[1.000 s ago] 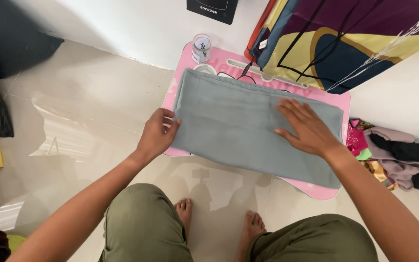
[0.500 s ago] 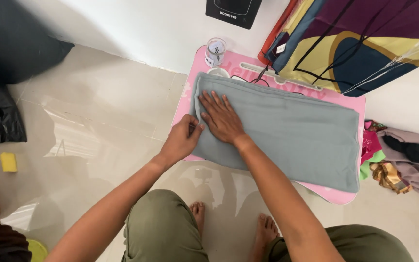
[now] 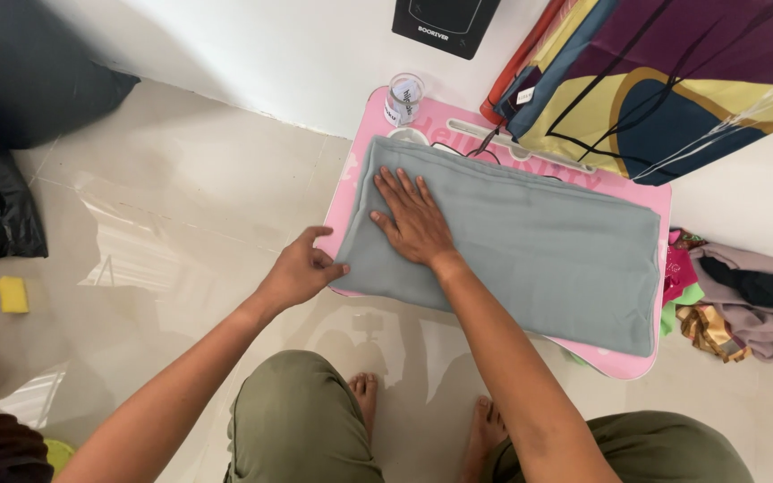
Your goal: The person folds a gray piece of fabric on a pink Hello Kitty ironing board. They use a lint roller to clean the fabric multiple times during the folding process. Finally, they place the folded fabric into a clear plastic bag and seal it.
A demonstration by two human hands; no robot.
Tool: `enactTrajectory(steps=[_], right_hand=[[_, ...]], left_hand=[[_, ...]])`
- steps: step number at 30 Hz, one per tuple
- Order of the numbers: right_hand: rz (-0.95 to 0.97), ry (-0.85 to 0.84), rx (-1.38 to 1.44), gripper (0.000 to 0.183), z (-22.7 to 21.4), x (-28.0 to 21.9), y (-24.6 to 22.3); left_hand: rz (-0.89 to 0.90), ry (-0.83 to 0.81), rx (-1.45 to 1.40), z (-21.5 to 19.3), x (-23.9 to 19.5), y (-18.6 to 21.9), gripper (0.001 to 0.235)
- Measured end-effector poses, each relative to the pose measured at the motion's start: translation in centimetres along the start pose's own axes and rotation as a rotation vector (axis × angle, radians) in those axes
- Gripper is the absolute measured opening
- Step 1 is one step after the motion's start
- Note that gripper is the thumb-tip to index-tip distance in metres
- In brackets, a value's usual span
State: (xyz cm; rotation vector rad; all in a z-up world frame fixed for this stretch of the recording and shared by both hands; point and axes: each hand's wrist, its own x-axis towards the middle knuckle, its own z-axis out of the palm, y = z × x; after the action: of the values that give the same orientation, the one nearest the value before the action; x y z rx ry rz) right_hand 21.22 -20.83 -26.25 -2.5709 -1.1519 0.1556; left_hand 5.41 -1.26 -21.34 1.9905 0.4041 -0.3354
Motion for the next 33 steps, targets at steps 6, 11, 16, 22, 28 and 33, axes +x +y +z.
enactTrajectory(steps=[6,11,16,22,28,33], right_hand=[[-0.044,0.17,0.109,0.063,-0.4,-1.4,0.3],[0.159,0.408,0.146,0.053,-2.3,-8.0,2.2],[0.362,0.4,-0.024,0.057,-2.2,-16.7,11.1],[0.555,0.363,-0.188,0.066,-5.2,-23.5,21.5],[0.561,0.301,-0.198,0.069,-6.8,-22.0,21.0],[0.496,0.2,-0.138,0.069,-6.2,-18.5,20.8]], left_hand=[[0.597,0.369,0.546,1.7,-0.7,2.1,0.047],[1.002,0.076,0.897,4.9,2.4,5.4,0.059],[0.794,0.003,0.996,7.3,6.9,2.2,0.08],[0.606,0.095,0.99,5.2,6.0,1.6,0.086],[0.597,0.16,1.12,6.1,7.4,3.3,0.094],[0.626,0.091,1.085,7.7,11.6,4.1,0.091]])
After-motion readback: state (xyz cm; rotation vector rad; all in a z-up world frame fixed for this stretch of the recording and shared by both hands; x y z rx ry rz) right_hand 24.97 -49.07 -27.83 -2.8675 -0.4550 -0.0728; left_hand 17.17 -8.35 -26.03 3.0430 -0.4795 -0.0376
